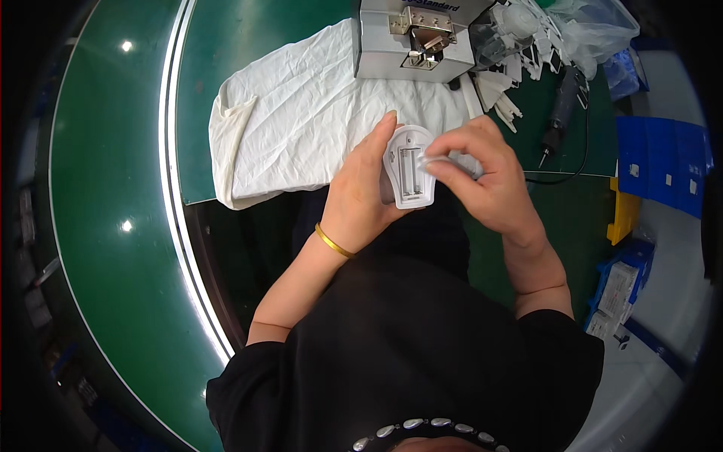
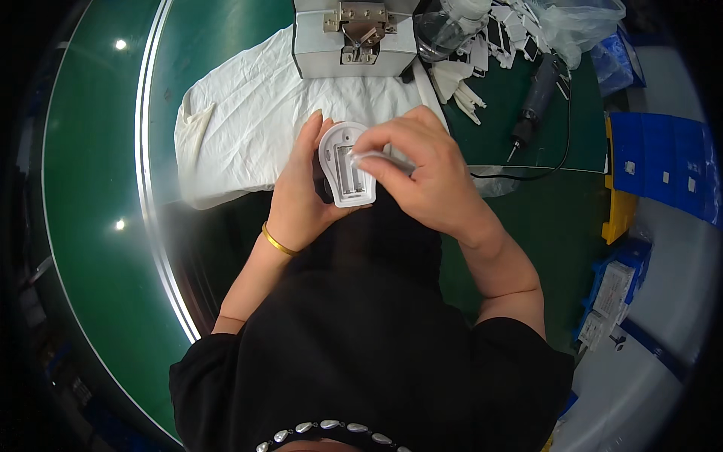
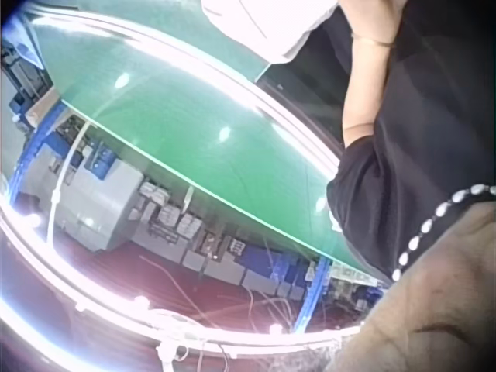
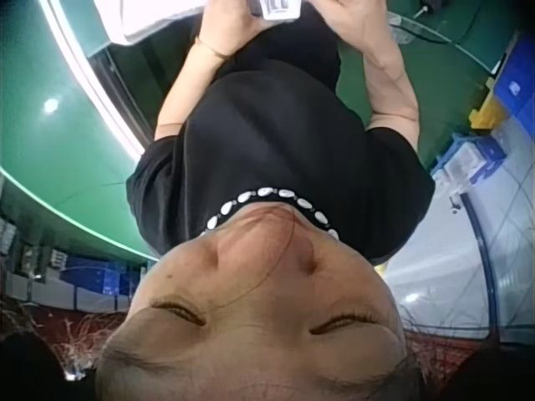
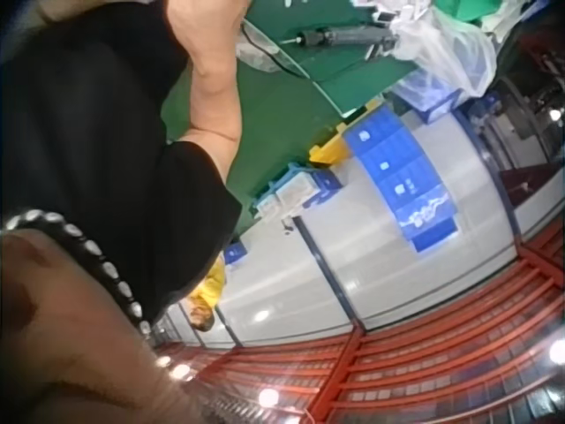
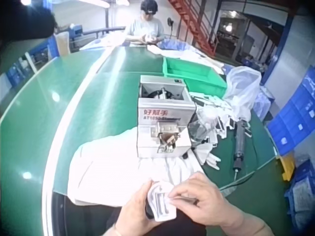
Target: Assembling white plastic electronic casings using an electric screwdriver and placing internal components.
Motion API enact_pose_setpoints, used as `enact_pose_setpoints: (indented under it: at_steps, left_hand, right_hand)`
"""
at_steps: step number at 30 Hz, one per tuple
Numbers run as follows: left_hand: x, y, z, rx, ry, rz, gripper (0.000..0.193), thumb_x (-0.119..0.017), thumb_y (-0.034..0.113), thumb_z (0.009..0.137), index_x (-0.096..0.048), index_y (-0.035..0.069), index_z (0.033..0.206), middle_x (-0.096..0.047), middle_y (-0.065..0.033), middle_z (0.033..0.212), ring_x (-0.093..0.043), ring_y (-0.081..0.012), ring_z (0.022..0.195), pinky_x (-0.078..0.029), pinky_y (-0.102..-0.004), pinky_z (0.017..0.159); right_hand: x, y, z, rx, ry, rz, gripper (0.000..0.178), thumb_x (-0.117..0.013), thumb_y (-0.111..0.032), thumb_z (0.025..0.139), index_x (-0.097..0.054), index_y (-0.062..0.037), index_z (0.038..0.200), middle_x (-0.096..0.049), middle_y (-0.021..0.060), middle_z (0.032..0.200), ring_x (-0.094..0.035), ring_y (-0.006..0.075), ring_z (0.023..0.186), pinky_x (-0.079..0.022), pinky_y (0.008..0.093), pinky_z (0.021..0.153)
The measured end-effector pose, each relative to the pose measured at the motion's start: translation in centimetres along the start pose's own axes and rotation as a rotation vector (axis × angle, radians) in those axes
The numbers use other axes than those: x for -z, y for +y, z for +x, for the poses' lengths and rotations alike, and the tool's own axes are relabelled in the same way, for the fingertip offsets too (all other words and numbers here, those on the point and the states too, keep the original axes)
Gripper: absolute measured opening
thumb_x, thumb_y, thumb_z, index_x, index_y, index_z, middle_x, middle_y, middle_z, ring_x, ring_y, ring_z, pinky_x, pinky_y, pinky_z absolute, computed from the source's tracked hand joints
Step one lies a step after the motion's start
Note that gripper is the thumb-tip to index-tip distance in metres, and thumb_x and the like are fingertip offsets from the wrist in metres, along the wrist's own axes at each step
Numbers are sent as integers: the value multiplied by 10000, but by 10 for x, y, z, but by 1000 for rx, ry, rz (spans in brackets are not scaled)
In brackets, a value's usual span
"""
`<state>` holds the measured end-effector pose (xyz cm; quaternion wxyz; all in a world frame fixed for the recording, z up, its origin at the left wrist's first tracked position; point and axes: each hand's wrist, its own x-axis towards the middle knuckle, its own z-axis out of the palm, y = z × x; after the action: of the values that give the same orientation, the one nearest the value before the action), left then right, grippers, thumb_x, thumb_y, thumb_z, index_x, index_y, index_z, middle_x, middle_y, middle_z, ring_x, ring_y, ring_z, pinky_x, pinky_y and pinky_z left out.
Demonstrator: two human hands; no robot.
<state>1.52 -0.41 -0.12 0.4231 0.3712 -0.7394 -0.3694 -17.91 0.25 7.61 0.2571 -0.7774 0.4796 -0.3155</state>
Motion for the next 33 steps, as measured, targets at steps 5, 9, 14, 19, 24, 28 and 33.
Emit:
enact_pose_setpoints:
  at_steps: [5,9,14,19,24,28,33]
  left_hand:
    - [0,0,0,-19,13,0,1038,-899,134,611,-323,15,1467,-525,-201,1377,-586,-386,1149,-506,-428,941]
    - [0,-1,1,-25,12,-3,1045,-899,132,611,-315,17,1470,-514,-205,1389,-577,-391,1166,-503,-428,950]
    - [0,-2,1,-35,8,-15,1050,-898,130,611,-307,19,1472,-492,-207,1413,-570,-393,1177,-501,-431,955]
    - [-2,-4,-1,-51,15,-3,1050,-895,125,611,-304,17,1472,-485,-201,1420,-567,-391,1185,-502,-432,955]
    - [1,-1,0,-8,0,-69,1051,-895,112,604,-309,19,1471,-537,-185,1386,-550,-385,1226,-499,-421,971]
    - [2,4,-12,-49,5,-81,1063,-892,102,619,-282,24,1486,-561,-178,1366,-526,-387,1266,-472,-417,1014]
    - [10,24,-19,140,-73,-655,1028,-778,82,807,-65,49,1546,-381,-235,1502,-405,-358,1382,-351,-426,1110]
  right_hand:
    - [2,-8,-2,-241,-1,348,236,-650,20,889,-667,-23,1120,-643,16,974,-565,85,871,-450,224,767]
    - [-7,-3,-4,-328,-39,445,221,-619,39,914,-660,-12,1125,-642,24,990,-591,83,900,-468,222,789]
    - [-13,4,-2,-469,-10,649,255,-656,17,902,-647,-15,1155,-641,22,960,-588,79,850,-478,227,766]
    - [-13,16,-3,-146,-71,59,438,-684,-5,880,-580,-48,1303,-611,55,1054,-539,97,830,-467,247,734]
    - [-24,8,-8,-244,84,89,592,-707,-55,875,-480,-44,1421,-565,91,1212,-542,122,942,-466,260,773]
    - [-17,0,-15,-542,-29,692,661,-688,-116,906,-369,29,1466,-551,133,1291,-550,153,1115,-453,276,931]
    - [-20,-1,-25,-552,-86,1008,662,-655,-131,924,-334,67,1468,-541,150,1312,-529,184,1210,-415,316,1037]
